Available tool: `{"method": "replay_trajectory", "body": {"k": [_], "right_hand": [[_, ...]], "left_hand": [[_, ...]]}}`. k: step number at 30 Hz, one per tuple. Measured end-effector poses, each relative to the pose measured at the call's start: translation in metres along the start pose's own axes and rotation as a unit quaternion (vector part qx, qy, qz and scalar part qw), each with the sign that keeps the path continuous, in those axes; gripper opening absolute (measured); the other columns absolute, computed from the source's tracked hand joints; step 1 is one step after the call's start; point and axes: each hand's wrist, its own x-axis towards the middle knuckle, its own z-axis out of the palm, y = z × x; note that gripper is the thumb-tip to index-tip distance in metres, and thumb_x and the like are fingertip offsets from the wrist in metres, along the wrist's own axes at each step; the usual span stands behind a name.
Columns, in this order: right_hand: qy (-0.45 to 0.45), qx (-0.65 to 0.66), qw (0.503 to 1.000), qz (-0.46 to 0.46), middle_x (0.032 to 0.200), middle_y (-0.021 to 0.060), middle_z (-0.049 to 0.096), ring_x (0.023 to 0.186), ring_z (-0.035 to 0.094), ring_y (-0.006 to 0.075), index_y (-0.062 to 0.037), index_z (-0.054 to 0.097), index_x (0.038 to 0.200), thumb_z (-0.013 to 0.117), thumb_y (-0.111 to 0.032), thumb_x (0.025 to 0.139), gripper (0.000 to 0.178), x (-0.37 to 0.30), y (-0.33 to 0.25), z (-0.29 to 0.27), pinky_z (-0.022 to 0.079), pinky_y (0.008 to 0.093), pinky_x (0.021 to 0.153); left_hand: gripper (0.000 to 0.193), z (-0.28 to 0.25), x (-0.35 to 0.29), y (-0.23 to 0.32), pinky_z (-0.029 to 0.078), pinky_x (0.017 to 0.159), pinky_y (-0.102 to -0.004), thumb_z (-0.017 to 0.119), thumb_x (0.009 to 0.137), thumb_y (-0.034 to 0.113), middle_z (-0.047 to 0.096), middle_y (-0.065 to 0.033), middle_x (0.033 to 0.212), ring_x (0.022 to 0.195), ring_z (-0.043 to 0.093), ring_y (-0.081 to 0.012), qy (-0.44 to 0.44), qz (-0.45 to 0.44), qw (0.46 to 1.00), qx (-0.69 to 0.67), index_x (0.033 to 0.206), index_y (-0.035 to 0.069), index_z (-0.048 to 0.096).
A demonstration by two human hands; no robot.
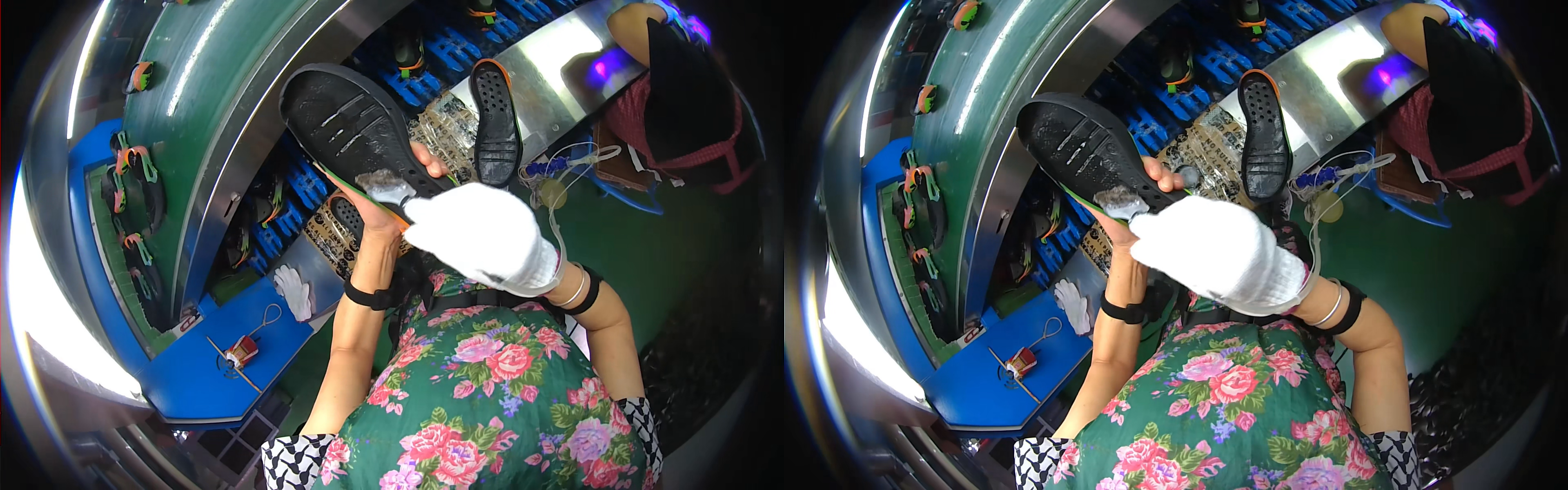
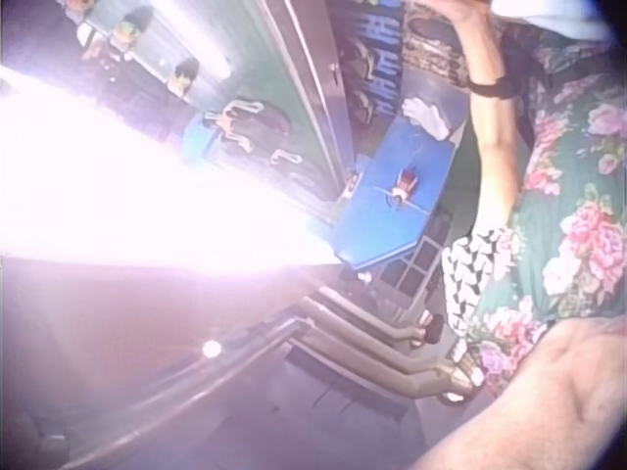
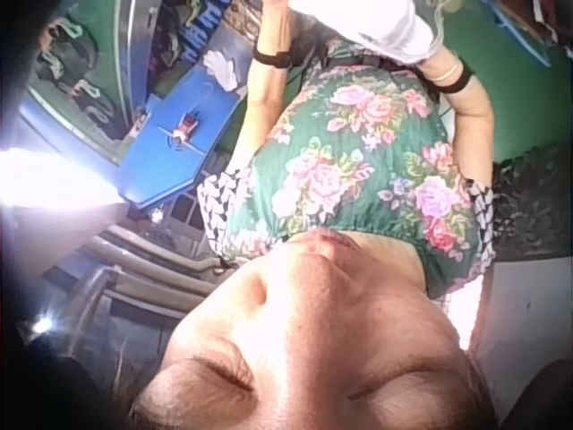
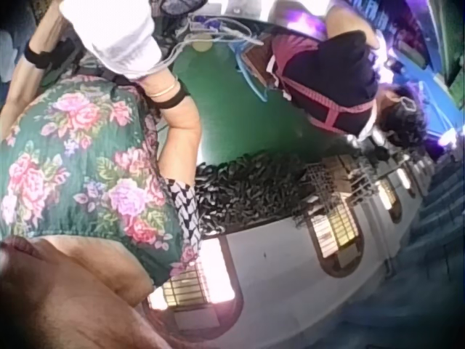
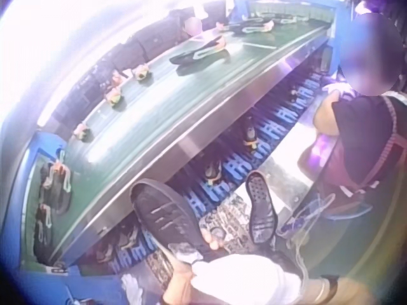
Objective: Applying adhesive to the bottom of shoe soles on a production line.
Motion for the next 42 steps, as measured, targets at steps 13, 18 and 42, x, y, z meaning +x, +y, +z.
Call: {"method": "replay_trajectory", "body": {"k": [13,18,42], "right_hand": [[0.006,-0.002,1.0,-0.011,0.107,0.0123,0.075,0.088,0.072,0.0265,-0.0064,0.077,0.108,0.078,-0.004,0.078,0.03,0.002,-0.003,-0.005,0.057,0.0345,0.074],[0.036,0.013,0.999,0.014,0.104,0.0143,0.076,0.085,0.072,0.0266,-0.0031,0.077,0.102,0.079,-0.004,0.077,0.025,0.006,-0.004,-0.013,0.057,0.0358,0.072],[0.064,0.031,0.997,0.035,0.096,0.0152,0.076,0.081,0.072,0.0275,-0.0019,0.076,0.098,0.079,-0.001,0.077,0.021,0.004,-0.003,-0.012,0.057,0.0351,0.073]], "left_hand": [[0.124,0.009,0.005,0.016,0.051,0.081,-0.0467,0.024,0.064,0.105,0.063,-0.016,0.095,0.087,0.061,-0.0327,-0.001,0.078,0.995,-0.061,0.119,-0.001,0.055],[0.126,0.012,0.008,0.021,0.051,0.081,-0.0456,0.023,0.062,0.106,0.063,-0.0162,0.097,0.089,0.061,-0.0321,-0.026,0.1,0.994,-0.047,0.114,-0.004,0.056],[0.127,0.012,0.016,0.021,0.05,0.083,-0.0443,0.023,0.061,0.107,0.063,-0.017,0.096,0.091,0.06,-0.031,-0.04,0.107,0.992,-0.054,0.109,-0.005,0.06]]}}
